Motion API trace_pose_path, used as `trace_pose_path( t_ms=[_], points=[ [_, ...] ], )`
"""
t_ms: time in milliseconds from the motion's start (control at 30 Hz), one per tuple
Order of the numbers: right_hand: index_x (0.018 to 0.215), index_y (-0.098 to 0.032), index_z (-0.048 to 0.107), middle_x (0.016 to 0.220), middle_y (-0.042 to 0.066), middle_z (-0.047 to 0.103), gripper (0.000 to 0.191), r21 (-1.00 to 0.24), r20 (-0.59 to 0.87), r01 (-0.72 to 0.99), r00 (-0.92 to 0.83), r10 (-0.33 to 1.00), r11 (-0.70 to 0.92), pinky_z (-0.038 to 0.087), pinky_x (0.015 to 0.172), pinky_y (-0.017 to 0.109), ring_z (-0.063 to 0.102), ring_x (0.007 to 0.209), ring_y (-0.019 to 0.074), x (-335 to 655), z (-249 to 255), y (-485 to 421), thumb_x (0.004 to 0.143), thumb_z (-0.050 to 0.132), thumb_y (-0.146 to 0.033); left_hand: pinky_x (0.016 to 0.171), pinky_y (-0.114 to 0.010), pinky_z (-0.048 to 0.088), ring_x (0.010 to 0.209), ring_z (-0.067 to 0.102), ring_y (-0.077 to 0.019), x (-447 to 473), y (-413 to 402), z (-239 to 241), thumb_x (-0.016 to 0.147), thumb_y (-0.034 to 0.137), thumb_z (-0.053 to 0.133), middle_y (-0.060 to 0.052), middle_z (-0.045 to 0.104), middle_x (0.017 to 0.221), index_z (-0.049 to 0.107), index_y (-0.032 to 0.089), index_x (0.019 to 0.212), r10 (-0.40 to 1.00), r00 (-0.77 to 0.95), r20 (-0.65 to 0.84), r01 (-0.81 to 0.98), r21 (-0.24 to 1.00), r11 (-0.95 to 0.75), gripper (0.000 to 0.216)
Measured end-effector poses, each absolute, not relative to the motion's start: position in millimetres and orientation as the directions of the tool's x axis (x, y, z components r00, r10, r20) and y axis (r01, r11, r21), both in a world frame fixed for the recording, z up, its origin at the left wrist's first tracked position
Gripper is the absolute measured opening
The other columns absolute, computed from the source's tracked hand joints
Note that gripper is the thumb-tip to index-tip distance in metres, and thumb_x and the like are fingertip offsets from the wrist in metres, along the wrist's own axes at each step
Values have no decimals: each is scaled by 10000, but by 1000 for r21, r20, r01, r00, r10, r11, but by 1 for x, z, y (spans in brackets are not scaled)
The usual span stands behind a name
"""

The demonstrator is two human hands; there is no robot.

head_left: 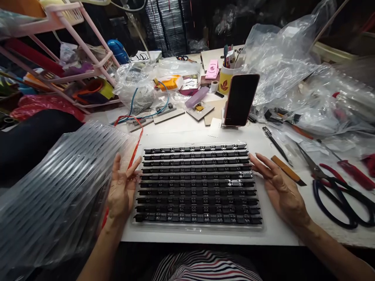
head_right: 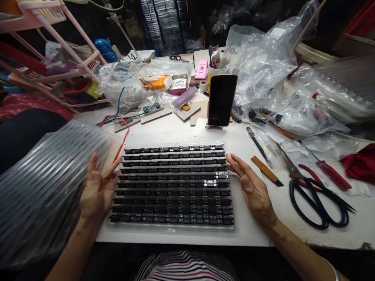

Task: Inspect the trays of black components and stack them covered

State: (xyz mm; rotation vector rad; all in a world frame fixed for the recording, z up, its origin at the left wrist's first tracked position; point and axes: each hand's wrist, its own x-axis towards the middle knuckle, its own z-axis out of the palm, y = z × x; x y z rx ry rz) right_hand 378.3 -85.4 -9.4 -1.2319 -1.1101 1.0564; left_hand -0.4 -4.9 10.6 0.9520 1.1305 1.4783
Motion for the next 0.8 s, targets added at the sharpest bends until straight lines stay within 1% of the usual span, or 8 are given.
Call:
trace_pose_path(
  t_ms=[133,233,367,433,500,633,700,800],
  points=[
    [1381,-289,420,1440,50,437,492,-997,82,12,160,984,81,267,1123,464,394,1322,253,378,-9,-87,923,379,-464,787,-229,497,749,589,-100,0,-5,8,854,411,612,-81,684,1146,288,336,1449,984,-174,25,-240,968,-67,681],
    [1378,-289,421,1440,52,436,488,-996,91,39,158,983,86,287,1116,472,404,1315,256,377,-6,-87,923,387,-463,774,-231,494,743,583,-106,-1,-4,7,867,413,591,-68,687,1141,284,338,1451,983,-180,38,-216,973,-77,664],
    [1352,-306,440,1428,52,451,505,-993,65,112,170,983,47,340,1095,475,435,1293,252,371,-1,-86,870,548,-411,782,-243,488,754,589,-117,-1,-4,7,876,409,575,-59,698,1117,285,320,1455,979,-200,48,-185,979,-86,654],
    [1337,-314,456,1415,42,467,549,-986,100,153,198,975,70,343,1101,469,452,1279,242,366,-2,-86,821,640,-359,796,-253,485,760,594,-119,0,-4,7,875,403,575,-58,700,1111,284,316,1455,978,-204,52,-178,980,-89,654],
    [1337,-312,464,1408,34,474,586,-966,164,233,236,958,108,332,1114,471,462,1268,235,360,-4,-86,793,682,-326,792,-248,485,755,595,-112,1,-5,8,872,393,583,-60,702,1107,285,313,1455,977,-206,60,-181,979,-98,659],
    [1359,-299,448,1408,38,466,614,-903,253,412,270,929,126,315,1128,480,435,1289,237,352,-9,-86,793,684,-307,753,-210,481,747,594,-95,4,-5,10,864,374,602,-66,708,1088,290,309,1453,975,-207,82,-198,972,-124,669],
    [1378,-303,418,1419,41,451,628,-880,275,455,257,926,135,320,1126,481,419,1302,236,351,-9,-87,803,671,-308,733,-197,479,746,593,-92,5,-6,11,863,369,605,-65,708,1088,294,318,1450,975,-206,87,-202,971,-130,666],
    [1398,-299,380,1444,49,419,640,-863,290,482,231,929,150,319,1124,483,393,1323,237,351,-9,-87,818,651,-312,751,-190,475,758,594,-88,6,-6,11,867,358,602,-61,704,1100,293,329,1449,976,-202,85,-202,971,-126,659]
  ],
)
